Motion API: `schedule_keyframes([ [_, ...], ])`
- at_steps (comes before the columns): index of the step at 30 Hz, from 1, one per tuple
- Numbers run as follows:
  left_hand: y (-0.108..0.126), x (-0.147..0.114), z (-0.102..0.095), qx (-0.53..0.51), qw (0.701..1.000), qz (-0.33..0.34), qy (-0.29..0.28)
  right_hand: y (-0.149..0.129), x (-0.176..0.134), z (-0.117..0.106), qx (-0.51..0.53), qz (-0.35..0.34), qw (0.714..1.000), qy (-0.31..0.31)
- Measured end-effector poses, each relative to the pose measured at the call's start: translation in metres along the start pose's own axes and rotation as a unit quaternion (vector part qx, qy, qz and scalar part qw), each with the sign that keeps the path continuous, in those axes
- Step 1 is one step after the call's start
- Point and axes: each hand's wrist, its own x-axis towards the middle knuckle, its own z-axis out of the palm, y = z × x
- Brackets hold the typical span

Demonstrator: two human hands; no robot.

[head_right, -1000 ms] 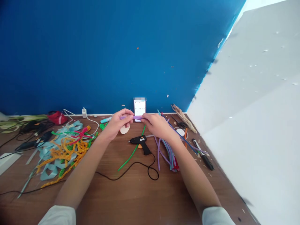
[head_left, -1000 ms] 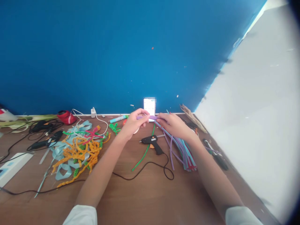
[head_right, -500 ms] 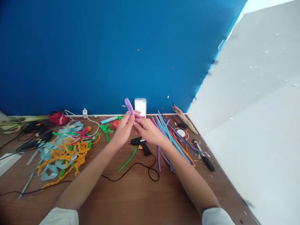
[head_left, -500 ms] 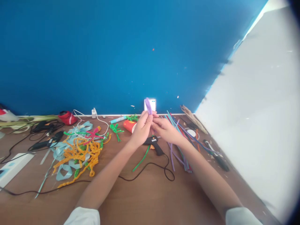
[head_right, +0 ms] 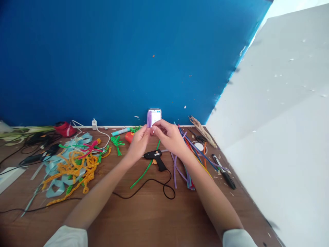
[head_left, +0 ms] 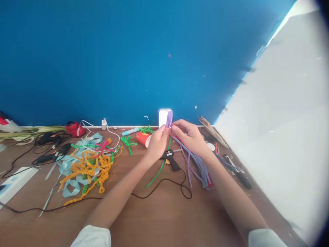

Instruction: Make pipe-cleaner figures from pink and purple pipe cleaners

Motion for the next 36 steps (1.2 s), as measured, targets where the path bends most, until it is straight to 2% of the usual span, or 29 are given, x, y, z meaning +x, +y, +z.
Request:
schedule_keyframes([
  [2, 0.003, -0.006, 0.006, 0.096, 0.995, 0.006, -0.024, 0.001, 0.0, 0.001, -0.001, -0.002, 0.999, 0.048],
  [4, 0.006, -0.01, 0.008, 0.165, 0.986, 0.009, -0.037, 0.003, 0.0, 0.001, -0.002, 0.002, 0.998, 0.067],
  [10, 0.004, -0.009, 0.008, 0.255, 0.965, 0.035, -0.047, 0.005, 0.002, 0.001, 0.009, 0.005, 0.999, 0.053],
  [21, -0.004, -0.006, 0.007, 0.131, 0.991, 0.018, -0.039, 0.004, 0.002, 0.002, 0.045, 0.025, 0.998, 0.049],
  [28, 0.005, -0.011, 0.008, 0.049, 0.997, 0.015, -0.051, 0.0, 0.001, -0.002, 0.098, 0.043, 0.993, 0.058],
  [36, 0.003, -0.009, 0.008, 0.085, 0.994, 0.013, -0.066, 0.006, 0.002, 0.002, 0.078, 0.033, 0.994, 0.075],
])
